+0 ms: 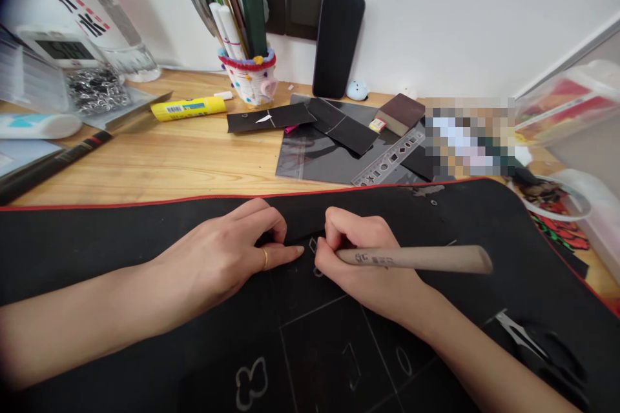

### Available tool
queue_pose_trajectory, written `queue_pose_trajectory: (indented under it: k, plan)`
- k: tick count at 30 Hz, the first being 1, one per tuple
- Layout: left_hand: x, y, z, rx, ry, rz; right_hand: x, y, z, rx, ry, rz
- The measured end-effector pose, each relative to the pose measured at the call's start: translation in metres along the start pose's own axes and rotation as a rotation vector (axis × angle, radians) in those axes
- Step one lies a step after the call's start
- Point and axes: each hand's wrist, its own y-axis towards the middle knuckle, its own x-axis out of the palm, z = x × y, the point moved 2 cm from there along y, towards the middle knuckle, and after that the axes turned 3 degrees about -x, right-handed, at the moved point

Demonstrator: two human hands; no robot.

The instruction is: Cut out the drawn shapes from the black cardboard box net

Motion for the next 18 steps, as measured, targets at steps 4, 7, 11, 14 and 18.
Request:
queue_pose_trajectory:
  k: [4, 7, 11, 14, 18]
  plan:
    - [0.0004, -0.0002, 0.0000, -0.001, 0.008, -0.012, -0.0014, -0.0008, 0.0038, 0.043, 0.138, 0.030]
    - [0.0005, -0.0008, 0.0000, -0.009, 0.000, -0.026, -0.0040, -0.0021, 0.0073, 0.149, 0.237, 0.151]
    - [0.0006, -0.0021, -0.0001, -0.030, -0.026, -0.038, -0.0032, -0.0039, 0.0056, 0.210, 0.173, 0.210]
    - [0.0001, -0.0010, -0.0001, -0.042, -0.035, -0.044, -0.0008, -0.0053, 0.0028, 0.214, 0.157, 0.214]
    - [-0.0013, 0.0020, 0.0006, -0.058, -0.062, -0.066, 0.0011, -0.0054, 0.0015, 0.229, 0.165, 0.215]
